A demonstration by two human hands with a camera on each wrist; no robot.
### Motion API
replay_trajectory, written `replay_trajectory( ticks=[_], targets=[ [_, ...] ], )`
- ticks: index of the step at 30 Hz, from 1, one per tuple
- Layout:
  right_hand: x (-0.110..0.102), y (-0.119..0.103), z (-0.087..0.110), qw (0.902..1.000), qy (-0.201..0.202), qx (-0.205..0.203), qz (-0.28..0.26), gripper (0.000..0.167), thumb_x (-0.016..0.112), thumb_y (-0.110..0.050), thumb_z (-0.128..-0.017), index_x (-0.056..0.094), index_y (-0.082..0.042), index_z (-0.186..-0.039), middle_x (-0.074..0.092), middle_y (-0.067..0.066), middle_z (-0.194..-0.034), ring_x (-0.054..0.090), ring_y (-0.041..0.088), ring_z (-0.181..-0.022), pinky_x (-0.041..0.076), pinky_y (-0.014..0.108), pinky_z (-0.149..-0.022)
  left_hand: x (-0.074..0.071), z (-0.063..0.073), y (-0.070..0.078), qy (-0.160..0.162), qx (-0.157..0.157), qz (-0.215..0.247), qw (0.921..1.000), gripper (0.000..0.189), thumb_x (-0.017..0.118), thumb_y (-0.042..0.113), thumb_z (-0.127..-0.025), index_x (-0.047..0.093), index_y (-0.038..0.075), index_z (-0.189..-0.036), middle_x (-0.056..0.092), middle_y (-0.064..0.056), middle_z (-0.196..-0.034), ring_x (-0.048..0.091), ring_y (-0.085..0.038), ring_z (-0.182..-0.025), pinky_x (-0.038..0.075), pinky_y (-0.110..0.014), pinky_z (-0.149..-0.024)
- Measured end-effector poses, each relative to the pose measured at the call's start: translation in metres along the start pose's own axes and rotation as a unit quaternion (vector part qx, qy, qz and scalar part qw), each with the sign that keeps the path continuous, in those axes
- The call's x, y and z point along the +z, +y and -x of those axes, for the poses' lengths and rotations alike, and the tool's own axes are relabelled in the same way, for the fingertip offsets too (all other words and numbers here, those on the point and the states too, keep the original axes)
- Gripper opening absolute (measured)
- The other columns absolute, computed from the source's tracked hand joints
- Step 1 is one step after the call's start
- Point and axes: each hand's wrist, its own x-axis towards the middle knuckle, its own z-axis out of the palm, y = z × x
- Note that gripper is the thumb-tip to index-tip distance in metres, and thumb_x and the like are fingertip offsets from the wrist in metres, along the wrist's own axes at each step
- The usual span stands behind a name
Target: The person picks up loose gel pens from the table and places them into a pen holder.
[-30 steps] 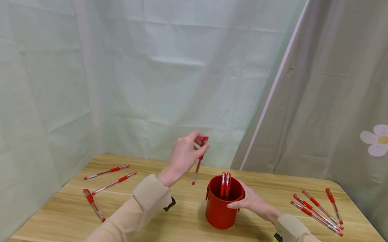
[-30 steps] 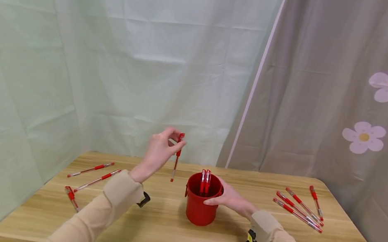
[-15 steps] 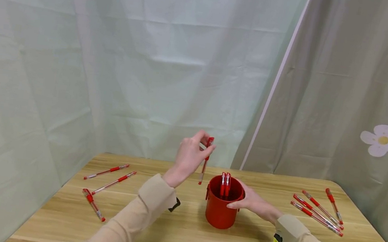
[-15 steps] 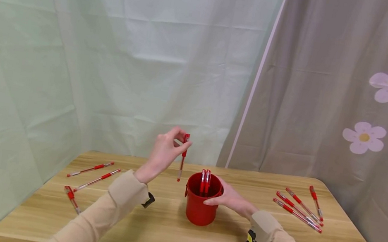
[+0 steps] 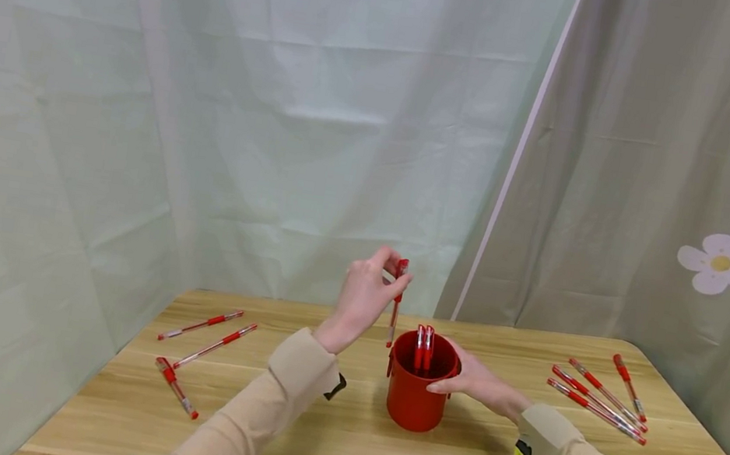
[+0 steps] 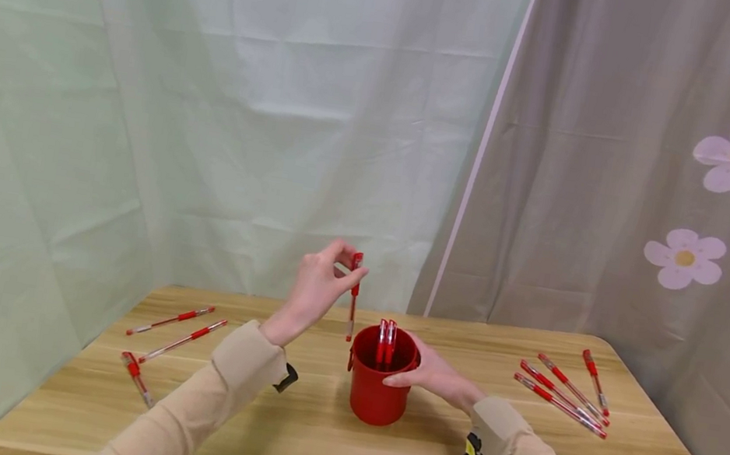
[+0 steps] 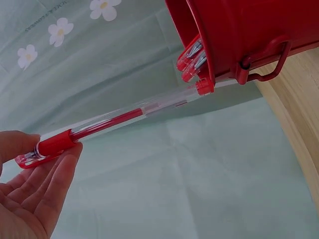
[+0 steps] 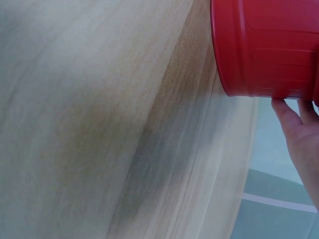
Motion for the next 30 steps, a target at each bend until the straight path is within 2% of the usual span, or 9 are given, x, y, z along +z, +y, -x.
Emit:
replay_trajectory(
  ticks=[8, 14, 21, 30],
  targets=[
    [0.001, -0.002, 0.001, 0.9999, 0.003, 0.011, -0.002, 0.072, 0.069, -0.020, -0.079, 0.029, -0.012, -0.138, 0.041, 0.007, -0.131, 0.040, 0.026, -0.115, 0.037, 0.042, -0.089, 0.005, -0.002, -0.001, 0.006, -0.009, 0.000, 0.9999, 0.014, 0.066, 0.010, -0.083, 0.054, 0.005, -0.089, 0.057, -0.001, -0.073, 0.054, -0.008, -0.054, 0.045, -0.021, -0.050],
    [0.000, -0.002, 0.001, 0.9999, 0.004, 0.004, -0.009, 0.073, 0.068, -0.018, -0.079, 0.028, -0.009, -0.139, 0.039, 0.010, -0.133, 0.039, 0.027, -0.116, 0.037, 0.042, -0.088, 0.007, -0.004, -0.001, -0.002, -0.012, 0.014, 0.9998, 0.014, 0.066, 0.010, -0.084, 0.054, 0.004, -0.089, 0.057, -0.001, -0.073, 0.053, -0.009, -0.054, 0.045, -0.022, -0.050],
    [0.000, -0.001, 0.001, 1.0000, 0.005, 0.007, 0.000, 0.072, 0.069, -0.019, -0.079, 0.029, -0.011, -0.139, 0.040, 0.009, -0.133, 0.040, 0.026, -0.116, 0.037, 0.042, -0.089, 0.013, -0.004, -0.005, -0.011, -0.027, 0.030, 0.9991, 0.014, 0.065, 0.008, -0.084, 0.052, 0.005, -0.089, 0.057, -0.001, -0.073, 0.055, -0.012, -0.054, 0.043, -0.024, -0.045],
    [0.000, 0.000, 0.001, 1.0000, 0.005, 0.006, 0.001, 0.073, 0.069, -0.020, -0.079, 0.029, -0.012, -0.139, 0.041, 0.008, -0.132, 0.041, 0.026, -0.115, 0.037, 0.042, -0.089, 0.019, -0.004, -0.009, -0.021, -0.048, 0.023, 0.9984, 0.015, 0.065, 0.009, -0.084, 0.053, 0.003, -0.090, 0.057, -0.001, -0.073, 0.053, -0.013, -0.052, 0.037, -0.023, -0.041]
  ],
)
